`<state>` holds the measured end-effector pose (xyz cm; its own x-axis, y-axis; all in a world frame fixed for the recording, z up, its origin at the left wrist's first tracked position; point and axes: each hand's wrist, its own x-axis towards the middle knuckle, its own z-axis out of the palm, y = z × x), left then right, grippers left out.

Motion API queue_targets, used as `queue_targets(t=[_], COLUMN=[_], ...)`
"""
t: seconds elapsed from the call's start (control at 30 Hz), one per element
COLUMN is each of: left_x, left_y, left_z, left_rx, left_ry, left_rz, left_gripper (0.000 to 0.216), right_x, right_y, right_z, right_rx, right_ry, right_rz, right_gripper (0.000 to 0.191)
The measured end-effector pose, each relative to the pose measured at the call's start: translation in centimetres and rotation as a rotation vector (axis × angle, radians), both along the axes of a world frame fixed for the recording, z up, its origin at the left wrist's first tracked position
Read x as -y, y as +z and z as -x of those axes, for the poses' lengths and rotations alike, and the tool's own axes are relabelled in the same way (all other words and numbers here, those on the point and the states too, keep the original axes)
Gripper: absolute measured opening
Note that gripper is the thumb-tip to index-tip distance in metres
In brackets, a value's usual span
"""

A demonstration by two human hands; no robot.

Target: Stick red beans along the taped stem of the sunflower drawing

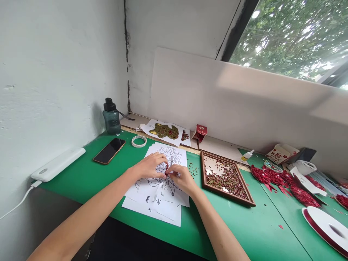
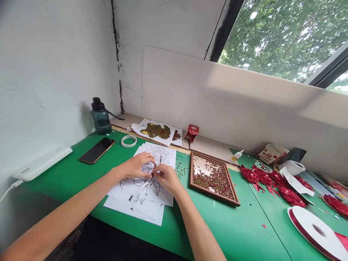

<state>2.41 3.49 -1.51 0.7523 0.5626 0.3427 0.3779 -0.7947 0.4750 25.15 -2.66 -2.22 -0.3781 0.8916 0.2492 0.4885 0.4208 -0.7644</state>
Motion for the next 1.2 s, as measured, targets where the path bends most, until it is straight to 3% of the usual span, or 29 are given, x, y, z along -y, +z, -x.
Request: queue_targets(t=[0.43,0.9,1.2], left_x=[0.1,-0.4,-0.7], left_y=[-0.8,-1.1,-0.9], left_z=[-0.1,0.2,0.4], left_rx=[-0.047,-0.031,0.015], left_ry=[-0.023,-0.035,-0.030], left_rz=[0.043,0.038,0.055], left_gripper=[0.065,0.058,0.038], right_x=[0.3,0.5,0.5], right_y=[0.8,0.9,1.1], right_z=[0.4,0.3,0.3], right_rx=[0.022,0.039,0.033], right_ry=[0.088,0.133,0.079], right_rz=[0.030,0.051,0.021], right_gripper=[0.031,0.039,0.040])
